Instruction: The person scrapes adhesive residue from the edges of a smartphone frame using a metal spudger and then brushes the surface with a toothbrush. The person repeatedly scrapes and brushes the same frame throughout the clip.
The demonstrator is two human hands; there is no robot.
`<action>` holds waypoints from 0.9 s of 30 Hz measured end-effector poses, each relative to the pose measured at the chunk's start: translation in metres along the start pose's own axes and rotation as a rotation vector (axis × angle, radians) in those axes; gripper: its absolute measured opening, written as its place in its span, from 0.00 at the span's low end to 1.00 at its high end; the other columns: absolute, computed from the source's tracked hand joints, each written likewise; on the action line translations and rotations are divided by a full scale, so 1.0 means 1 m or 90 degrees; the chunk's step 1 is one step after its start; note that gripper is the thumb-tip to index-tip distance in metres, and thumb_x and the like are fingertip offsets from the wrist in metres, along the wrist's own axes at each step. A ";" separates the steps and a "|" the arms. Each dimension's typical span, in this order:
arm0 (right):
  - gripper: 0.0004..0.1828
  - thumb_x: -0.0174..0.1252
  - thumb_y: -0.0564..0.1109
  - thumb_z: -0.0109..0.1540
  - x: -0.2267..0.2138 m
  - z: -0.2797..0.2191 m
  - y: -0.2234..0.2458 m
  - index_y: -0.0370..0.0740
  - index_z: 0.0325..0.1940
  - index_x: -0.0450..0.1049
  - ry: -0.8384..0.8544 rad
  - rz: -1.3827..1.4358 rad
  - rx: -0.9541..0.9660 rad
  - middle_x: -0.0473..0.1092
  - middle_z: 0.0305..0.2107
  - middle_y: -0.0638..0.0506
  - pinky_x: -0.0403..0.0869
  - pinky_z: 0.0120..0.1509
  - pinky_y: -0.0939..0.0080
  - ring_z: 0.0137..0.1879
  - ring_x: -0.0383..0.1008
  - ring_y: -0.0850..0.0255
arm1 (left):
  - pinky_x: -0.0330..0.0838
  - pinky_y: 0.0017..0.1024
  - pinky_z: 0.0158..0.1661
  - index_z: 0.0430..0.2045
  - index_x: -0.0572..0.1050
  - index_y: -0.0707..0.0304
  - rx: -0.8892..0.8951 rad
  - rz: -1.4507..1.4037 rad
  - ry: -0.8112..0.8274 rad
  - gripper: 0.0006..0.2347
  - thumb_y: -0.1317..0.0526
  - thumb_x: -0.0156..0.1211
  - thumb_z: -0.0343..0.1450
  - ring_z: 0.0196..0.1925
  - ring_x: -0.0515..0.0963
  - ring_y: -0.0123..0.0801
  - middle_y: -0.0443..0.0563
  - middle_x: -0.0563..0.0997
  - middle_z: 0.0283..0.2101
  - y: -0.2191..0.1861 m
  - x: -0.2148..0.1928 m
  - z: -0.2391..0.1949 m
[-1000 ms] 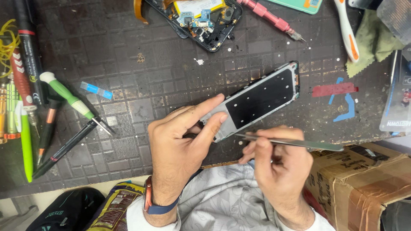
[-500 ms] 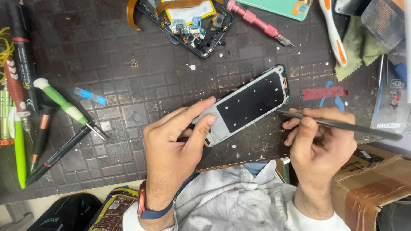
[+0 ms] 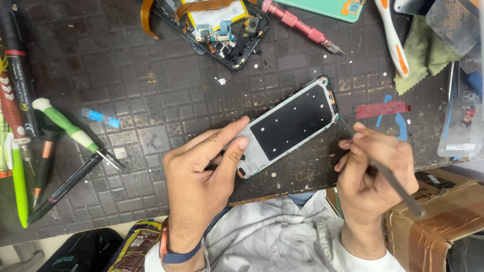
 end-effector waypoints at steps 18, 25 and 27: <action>0.08 0.52 0.33 0.74 0.000 0.008 -0.010 0.30 0.51 0.59 0.000 0.105 0.145 0.68 0.43 0.43 0.68 0.27 0.71 0.27 0.69 0.69 | 0.72 0.17 0.27 0.46 0.83 0.59 0.078 0.069 -0.044 0.10 0.66 0.68 0.71 0.29 0.80 0.17 0.49 0.87 0.39 -0.008 -0.001 -0.002; 0.08 0.53 0.32 0.74 -0.001 0.006 -0.011 0.30 0.51 0.59 -0.034 0.112 0.119 0.70 0.44 0.43 0.69 0.28 0.72 0.29 0.70 0.70 | 0.72 0.18 0.29 0.47 0.83 0.60 0.088 0.082 -0.040 0.10 0.67 0.68 0.72 0.28 0.80 0.18 0.49 0.87 0.39 -0.010 0.001 -0.003; 0.07 0.53 0.32 0.74 -0.001 0.004 -0.013 0.30 0.51 0.60 -0.033 0.108 0.126 0.70 0.42 0.42 0.69 0.28 0.72 0.28 0.70 0.69 | 0.71 0.18 0.28 0.46 0.83 0.60 0.071 0.078 -0.037 0.10 0.67 0.68 0.72 0.27 0.79 0.18 0.49 0.87 0.38 -0.008 0.001 -0.004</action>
Point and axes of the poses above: each hand's wrist, its own z-axis towards the middle knuckle, its own x-axis out of the palm, y = z × x, the point moved 8 cm from there along z, towards the middle knuckle
